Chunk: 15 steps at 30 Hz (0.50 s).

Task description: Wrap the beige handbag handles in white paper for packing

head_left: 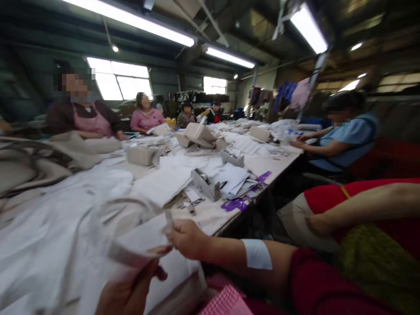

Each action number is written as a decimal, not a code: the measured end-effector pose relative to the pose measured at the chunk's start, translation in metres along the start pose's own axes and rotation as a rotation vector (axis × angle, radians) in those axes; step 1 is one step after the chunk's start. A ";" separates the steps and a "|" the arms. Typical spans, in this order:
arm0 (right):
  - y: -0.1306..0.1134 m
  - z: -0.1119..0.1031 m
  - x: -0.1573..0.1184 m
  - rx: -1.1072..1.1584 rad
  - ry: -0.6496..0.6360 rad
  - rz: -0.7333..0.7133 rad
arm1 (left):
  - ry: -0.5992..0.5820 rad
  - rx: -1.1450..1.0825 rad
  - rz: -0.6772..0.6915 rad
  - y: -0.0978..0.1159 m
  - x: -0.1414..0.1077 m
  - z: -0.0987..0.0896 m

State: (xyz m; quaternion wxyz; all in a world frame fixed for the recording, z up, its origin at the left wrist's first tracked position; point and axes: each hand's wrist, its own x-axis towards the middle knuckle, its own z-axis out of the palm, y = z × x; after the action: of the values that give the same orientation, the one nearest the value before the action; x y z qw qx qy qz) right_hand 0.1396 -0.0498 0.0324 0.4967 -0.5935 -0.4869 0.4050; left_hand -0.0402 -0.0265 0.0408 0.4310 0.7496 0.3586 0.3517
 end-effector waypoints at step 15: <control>-0.013 -0.009 -0.012 -0.555 -0.173 -0.468 | 0.035 -0.426 -0.275 0.020 0.012 0.001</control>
State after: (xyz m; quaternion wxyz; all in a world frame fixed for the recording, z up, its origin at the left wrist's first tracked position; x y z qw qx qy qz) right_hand 0.1438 -0.0629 0.0468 0.3531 -0.5416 -0.7409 0.1817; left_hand -0.0287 -0.0240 0.0608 0.6165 0.5800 0.3825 0.3705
